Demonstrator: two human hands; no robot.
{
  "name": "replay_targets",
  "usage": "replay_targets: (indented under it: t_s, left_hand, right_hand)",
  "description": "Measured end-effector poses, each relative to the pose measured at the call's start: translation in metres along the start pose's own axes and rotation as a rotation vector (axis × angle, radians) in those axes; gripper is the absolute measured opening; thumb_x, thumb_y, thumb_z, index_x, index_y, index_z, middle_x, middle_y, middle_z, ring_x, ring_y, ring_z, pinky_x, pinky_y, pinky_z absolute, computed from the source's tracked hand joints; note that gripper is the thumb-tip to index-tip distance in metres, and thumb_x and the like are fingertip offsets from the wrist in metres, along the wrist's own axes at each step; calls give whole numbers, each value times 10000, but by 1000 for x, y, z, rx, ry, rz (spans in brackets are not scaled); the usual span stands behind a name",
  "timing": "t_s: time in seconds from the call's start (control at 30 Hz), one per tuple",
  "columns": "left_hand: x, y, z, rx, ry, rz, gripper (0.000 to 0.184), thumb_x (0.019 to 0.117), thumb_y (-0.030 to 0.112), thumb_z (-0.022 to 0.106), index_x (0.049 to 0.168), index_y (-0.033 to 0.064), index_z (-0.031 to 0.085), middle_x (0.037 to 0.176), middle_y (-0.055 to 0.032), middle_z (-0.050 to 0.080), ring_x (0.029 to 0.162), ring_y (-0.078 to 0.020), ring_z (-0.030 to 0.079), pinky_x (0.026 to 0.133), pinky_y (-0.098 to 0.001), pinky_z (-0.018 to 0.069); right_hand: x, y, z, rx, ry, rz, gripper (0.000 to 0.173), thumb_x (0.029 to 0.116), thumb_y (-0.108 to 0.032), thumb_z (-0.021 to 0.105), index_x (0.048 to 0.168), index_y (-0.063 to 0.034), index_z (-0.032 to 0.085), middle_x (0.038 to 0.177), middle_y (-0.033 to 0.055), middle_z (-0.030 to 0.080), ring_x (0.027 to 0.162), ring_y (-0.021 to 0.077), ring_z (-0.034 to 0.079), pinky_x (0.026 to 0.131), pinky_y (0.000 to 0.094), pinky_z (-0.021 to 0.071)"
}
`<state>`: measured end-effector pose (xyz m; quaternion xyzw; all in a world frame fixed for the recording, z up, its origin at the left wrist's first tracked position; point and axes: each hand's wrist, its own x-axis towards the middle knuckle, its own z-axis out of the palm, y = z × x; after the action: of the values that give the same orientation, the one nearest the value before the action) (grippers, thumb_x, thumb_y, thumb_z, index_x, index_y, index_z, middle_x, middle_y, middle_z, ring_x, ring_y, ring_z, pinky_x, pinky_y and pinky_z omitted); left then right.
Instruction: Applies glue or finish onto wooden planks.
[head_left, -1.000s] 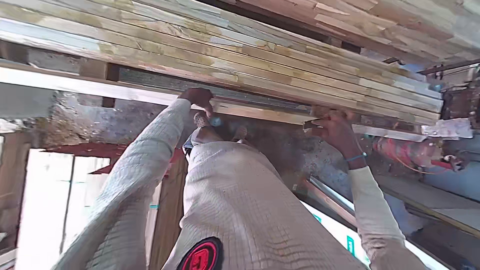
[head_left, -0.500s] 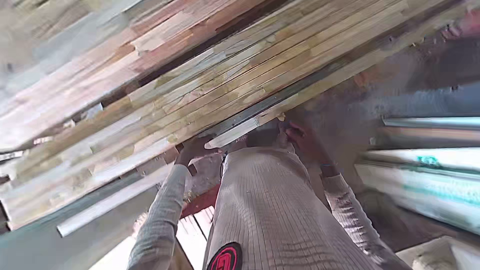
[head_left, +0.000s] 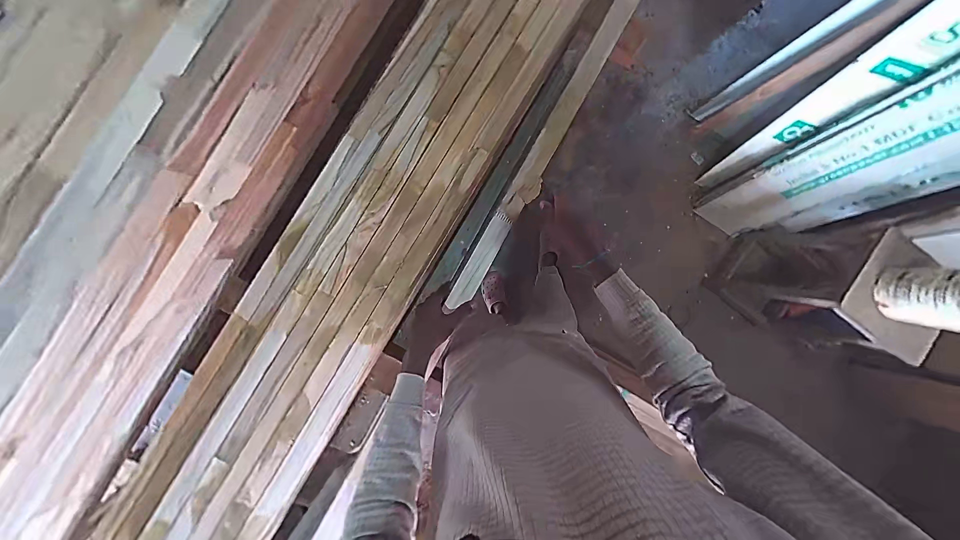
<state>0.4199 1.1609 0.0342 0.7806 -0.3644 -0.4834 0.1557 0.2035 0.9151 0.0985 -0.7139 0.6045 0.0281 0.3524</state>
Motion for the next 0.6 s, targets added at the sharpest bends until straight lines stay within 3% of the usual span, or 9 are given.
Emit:
replay_targets:
  t_s: [0.1,0.2,0.37,0.43,0.5,0.53,0.6]
  left_hand:
    - [-8,9,5,41,48,-26,716,859,581,768,1379,107,635,1266,-134,704,1203,-244,663,1077,-503,495]
    - [-11,11,9,101,93,-28,709,856,614,754,1312,81,658,1185,-157,722,1131,-292,687,1016,-552,516]
    - [-16,20,14,212,128,-52,707,880,616,727,1301,53,643,1129,-186,724,1081,-342,700,953,-579,535]
    - [-17,23,15,258,117,-67,711,900,617,704,1323,51,625,1139,-195,721,1092,-353,698,953,-584,536]
    - [-18,25,14,292,103,-78,725,921,595,685,1377,40,590,1176,-210,711,1124,-368,688,973,-589,532]
    - [-16,30,14,295,104,-81,724,932,576,686,1392,28,574,1188,-222,706,1135,-378,685,982,-593,527]
    - [-18,27,13,287,104,-65,699,937,552,692,1380,24,578,1189,-217,708,1137,-364,687,992,-579,525]
  right_hand:
    - [2,-18,-6,-79,-50,112,371,1083,-329,473,1213,-6,602,989,212,684,932,373,700,791,556,562]
    - [-6,-27,-4,-72,-40,139,331,1071,-292,516,1153,16,605,966,213,675,918,367,702,786,529,565]
    - [-6,-33,-8,-77,-66,176,305,1052,-274,535,1041,18,621,955,220,672,919,376,701,765,545,559]
    - [-8,-35,-1,-20,-54,219,288,1041,-264,549,1078,14,616,967,227,677,923,387,701,760,556,561]
    - [-27,-40,21,39,-12,188,329,1039,-225,532,1273,6,546,1021,232,676,944,392,699,779,565,574]
    - [-36,-39,29,24,27,100,322,1030,-194,538,1277,12,557,1011,226,675,933,390,698,775,561,575]
    - [-49,-26,51,-40,50,-6,259,1017,-220,577,1170,-16,619,963,187,679,886,369,696,735,549,569]
